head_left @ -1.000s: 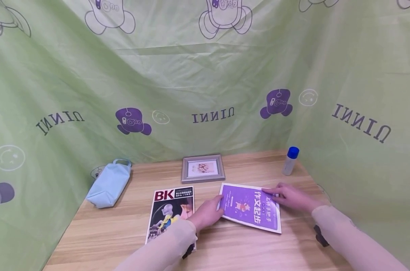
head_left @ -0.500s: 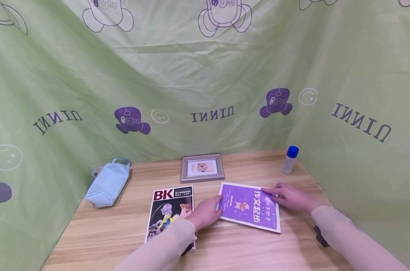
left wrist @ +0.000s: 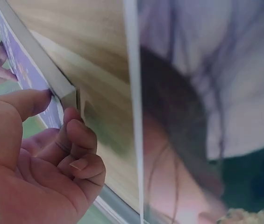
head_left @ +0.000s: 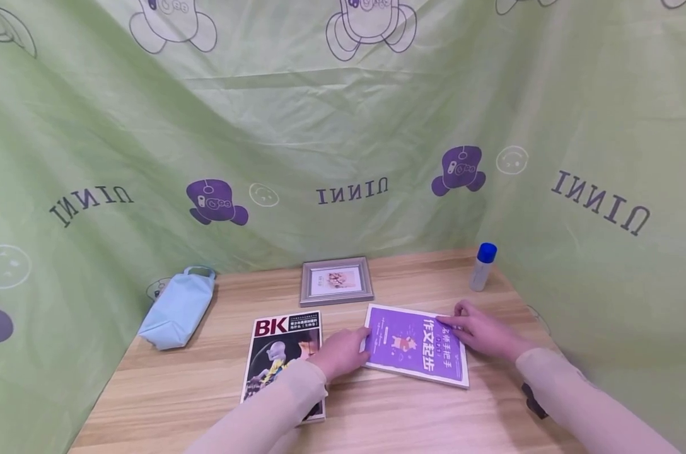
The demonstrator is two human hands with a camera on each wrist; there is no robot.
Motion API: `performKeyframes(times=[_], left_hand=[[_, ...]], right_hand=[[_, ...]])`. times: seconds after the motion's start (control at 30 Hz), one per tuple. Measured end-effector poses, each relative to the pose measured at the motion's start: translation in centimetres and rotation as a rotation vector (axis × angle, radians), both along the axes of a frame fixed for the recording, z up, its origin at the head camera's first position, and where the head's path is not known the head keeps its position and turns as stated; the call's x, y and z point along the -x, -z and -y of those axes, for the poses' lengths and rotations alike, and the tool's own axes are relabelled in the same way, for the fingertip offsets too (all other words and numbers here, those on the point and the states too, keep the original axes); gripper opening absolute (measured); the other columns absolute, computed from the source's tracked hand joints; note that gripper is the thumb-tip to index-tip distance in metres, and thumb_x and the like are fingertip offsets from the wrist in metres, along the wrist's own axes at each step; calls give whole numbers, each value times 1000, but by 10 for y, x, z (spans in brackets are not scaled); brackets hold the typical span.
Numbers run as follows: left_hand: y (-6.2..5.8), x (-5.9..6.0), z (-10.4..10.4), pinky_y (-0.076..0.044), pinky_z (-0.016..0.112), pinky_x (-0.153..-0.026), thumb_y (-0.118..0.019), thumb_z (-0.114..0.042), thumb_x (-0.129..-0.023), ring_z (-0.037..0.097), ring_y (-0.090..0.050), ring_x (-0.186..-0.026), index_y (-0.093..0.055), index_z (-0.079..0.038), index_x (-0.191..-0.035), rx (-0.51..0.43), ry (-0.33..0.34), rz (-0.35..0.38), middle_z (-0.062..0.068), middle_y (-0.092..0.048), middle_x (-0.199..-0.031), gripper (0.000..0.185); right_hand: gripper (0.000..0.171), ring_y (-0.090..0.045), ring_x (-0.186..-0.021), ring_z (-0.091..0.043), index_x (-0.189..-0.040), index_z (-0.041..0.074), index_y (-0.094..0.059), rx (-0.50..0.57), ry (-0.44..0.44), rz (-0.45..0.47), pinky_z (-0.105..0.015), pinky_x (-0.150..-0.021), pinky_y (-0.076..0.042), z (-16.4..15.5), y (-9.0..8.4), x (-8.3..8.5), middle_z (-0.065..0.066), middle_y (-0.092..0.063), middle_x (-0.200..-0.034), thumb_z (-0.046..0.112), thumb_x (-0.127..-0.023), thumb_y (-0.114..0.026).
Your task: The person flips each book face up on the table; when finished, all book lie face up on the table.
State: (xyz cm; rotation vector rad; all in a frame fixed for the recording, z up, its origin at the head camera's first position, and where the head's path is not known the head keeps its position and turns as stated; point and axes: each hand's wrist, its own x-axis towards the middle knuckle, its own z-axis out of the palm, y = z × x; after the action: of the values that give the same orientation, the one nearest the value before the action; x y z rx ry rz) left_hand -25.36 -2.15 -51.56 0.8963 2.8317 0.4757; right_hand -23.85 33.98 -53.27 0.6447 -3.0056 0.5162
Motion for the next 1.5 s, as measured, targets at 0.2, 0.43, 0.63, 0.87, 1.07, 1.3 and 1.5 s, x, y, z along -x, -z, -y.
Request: performKeyframes(times=[0.2, 0.43, 0.63, 0.87, 1.07, 1.3, 1.5], left_hand=[[-4, 8, -6, -58, 42, -87, -79, -23, -90, 29, -72, -97, -68, -7, -132, 25, 31, -7, 13, -75, -112, 46], [-4, 23, -12, -57, 38, -82, -81, -19, -89, 21, -67, -87, -73, -9, -117, 31, 45, -69, 6, -70, -100, 30], [-3, 38, -17, -58, 39, -80, -78, -14, -91, 21, -64, -83, -74, -7, -121, -19, 27, -127, 6, -62, -102, 31], [2, 53, -23, -51, 42, -105, -73, -13, -98, 29, -64, -121, -64, -10, -142, -11, 75, -126, 13, -59, -141, 45], [0, 51, -28, -43, 47, -113, -65, -15, -103, 35, -50, -140, -58, -10, -150, 21, 95, -58, 18, -45, -159, 47], [-1, 50, -32, -44, 47, -113, -63, -17, -105, 36, -51, -140, -58, -12, -150, 58, 79, -32, 19, -45, -159, 45], [6, 51, -34, -46, 47, -110, -63, -17, -105, 38, -53, -137, -59, -13, -150, 59, 64, -33, 19, -45, -158, 45]], right_hand=[[43, -46, -72, -9, -140, 20, -69, 8, 62, 11, -24, -62, -46, 4, -3, -8, 1, -48, -96, 15, -97, -72], [42, -49, -63, -9, -140, 15, -68, 48, 159, 69, -28, -59, -46, 13, -5, -19, 8, -52, -74, 24, -99, -72], [38, -42, -52, -8, -132, 17, -74, 52, 237, 25, -27, -50, -38, 29, -3, -44, 8, -44, -59, 36, -98, -73], [44, -29, -43, -4, -126, 20, -77, 59, 283, 31, -24, -44, -32, 49, -3, -72, 11, -30, -49, 48, -93, -77], [46, -36, -38, -5, -129, 19, -76, 71, 303, 68, -25, -42, -35, 56, -2, -83, 14, -37, -43, 48, -94, -75], [40, -32, -41, -5, -127, 21, -77, 50, 336, 41, -26, -44, -34, 60, -1, -87, 10, -38, -47, 43, -93, -77], [39, -29, -42, -4, -124, 20, -78, 38, 343, 14, -24, -43, -31, 62, -1, -89, 9, -37, -48, 42, -92, -79]])
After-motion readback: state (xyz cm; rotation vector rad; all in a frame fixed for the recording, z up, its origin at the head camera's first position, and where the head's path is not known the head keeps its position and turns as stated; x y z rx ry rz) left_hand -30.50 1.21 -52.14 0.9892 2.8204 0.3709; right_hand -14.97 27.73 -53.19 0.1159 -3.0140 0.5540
